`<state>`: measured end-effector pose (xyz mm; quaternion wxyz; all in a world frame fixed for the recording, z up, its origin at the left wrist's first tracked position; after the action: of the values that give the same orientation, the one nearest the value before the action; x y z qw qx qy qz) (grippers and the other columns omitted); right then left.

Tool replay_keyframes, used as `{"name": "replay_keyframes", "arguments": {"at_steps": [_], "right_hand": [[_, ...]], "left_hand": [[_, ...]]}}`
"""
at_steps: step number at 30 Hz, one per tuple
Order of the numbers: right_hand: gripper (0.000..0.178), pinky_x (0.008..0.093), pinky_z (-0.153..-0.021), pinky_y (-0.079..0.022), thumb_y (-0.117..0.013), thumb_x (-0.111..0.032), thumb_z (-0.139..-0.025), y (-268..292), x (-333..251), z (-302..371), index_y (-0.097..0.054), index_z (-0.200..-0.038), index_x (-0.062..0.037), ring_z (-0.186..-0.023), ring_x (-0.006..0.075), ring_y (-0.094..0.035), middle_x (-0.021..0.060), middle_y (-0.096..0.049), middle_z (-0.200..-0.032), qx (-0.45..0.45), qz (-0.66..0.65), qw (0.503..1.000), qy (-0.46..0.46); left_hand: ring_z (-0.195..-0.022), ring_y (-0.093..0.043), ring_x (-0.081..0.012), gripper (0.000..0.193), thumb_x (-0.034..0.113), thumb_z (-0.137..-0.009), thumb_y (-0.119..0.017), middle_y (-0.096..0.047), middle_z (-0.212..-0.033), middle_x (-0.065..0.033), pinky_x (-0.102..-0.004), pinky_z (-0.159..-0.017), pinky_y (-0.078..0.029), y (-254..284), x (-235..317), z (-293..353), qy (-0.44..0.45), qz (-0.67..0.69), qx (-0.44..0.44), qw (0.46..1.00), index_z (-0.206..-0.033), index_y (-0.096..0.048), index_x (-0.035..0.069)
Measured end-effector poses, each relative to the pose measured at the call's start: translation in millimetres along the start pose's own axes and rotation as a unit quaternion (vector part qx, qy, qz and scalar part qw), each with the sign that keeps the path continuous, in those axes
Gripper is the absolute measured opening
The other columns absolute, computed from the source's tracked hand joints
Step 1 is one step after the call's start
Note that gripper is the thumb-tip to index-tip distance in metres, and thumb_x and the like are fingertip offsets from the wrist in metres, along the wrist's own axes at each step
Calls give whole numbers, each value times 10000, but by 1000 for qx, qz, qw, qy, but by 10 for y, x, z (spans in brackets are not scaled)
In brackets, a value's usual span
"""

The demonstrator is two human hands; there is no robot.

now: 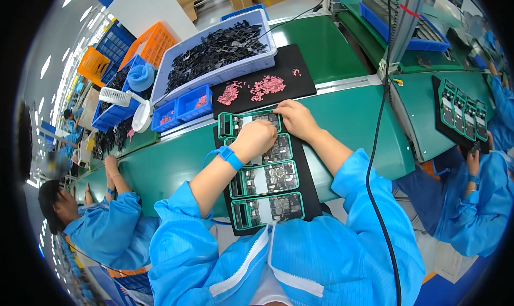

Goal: Assembling electronic components onto printed circuit boards at a factory workstation.

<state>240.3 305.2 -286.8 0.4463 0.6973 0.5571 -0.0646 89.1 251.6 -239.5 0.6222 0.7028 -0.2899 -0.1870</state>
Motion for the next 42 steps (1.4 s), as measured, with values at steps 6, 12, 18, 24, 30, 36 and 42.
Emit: {"name": "replay_keyframes", "arguments": {"at_steps": [6, 12, 18, 24, 30, 36, 42], "right_hand": [[275, 376, -831, -497, -561, 51, -722, -24, -10, 7, -670, -960, -35, -951, 310, -602, 124, -622, -1006, 8, 3, 1000, 17], [266, 383, -813, -500, -566, 53, -717, -19, -17, 0, -672, -943, -38, -934, 310, -605, 120, -622, -983, 10, 5, 1000, 16], [165, 394, -730, -517, -583, -44, -780, -65, 68, -292, -682, -911, -48, -814, 319, -636, 133, -653, -868, -18, 15, 999, -44], [67, 420, -759, -502, -631, -106, -761, -348, 213, -768, -658, -814, -74, -866, 298, -615, 103, -627, -837, -102, 83, 991, -5], [62, 418, -779, -487, -600, -41, -744, -406, 238, -883, -610, -805, -42, -909, 321, -587, 132, -592, -894, -178, 190, 965, 33], [59, 420, -749, -498, -580, -43, -721, -420, 182, -1006, -597, -773, -19, -865, 330, -593, 150, -591, -865, -189, 230, 950, 90], [66, 435, -719, -506, -597, -105, -750, -561, 110, -1290, -641, -743, -57, -846, 326, -614, 134, -609, -851, -157, 197, 967, 49]], "left_hand": [[-776, -645, -278, 71, 91, -696, -610, -646, -760, -116, -370, -711, -527, 85, 178, -32, 3, -92, -37, 995, -677, -661, 44], [-758, -624, -249, 64, 95, -685, -597, -620, -730, -91, -350, -702, -509, 15, 307, 78, 7, -111, 18, 994, -656, -649, 70], [-749, -630, -291, 59, 64, -655, -613, -619, -717, -131, -390, -703, -522, -13, 235, 192, 49, 1, 44, 998, -615, -640, 30], [-820, -629, -316, 125, 99, -753, -630, -645, -818, -154, -395, -779, -511, 483, -19, 399, 79, 113, -7, 990, -814, -689, 7], [-686, -626, -257, 86, 89, -757, -674, -637, -749, -139, -343, -633, -502, 1396, -399, 771, 186, 169, 50, 967, -801, -677, 15], [-642, -635, -240, 110, 98, -741, -685, -645, -711, -138, -338, -602, -498, 1411, -1093, 538, 211, 116, 89, 967, -806, -679, 10], [-748, -644, -345, 101, 146, -718, -655, -658, -755, -163, -436, -717, -512, 526, -1767, -24, 189, 85, 34, 978, -762, -693, 64]]}}
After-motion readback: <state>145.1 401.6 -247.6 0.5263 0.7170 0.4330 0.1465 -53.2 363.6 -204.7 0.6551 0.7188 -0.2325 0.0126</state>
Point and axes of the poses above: each hand's wrist, its own z-axis away from the middle knuckle, its own y-axis out of the back of the hand, x = y × z, the point moved 2 cm from there along -z, towards the middle knuckle
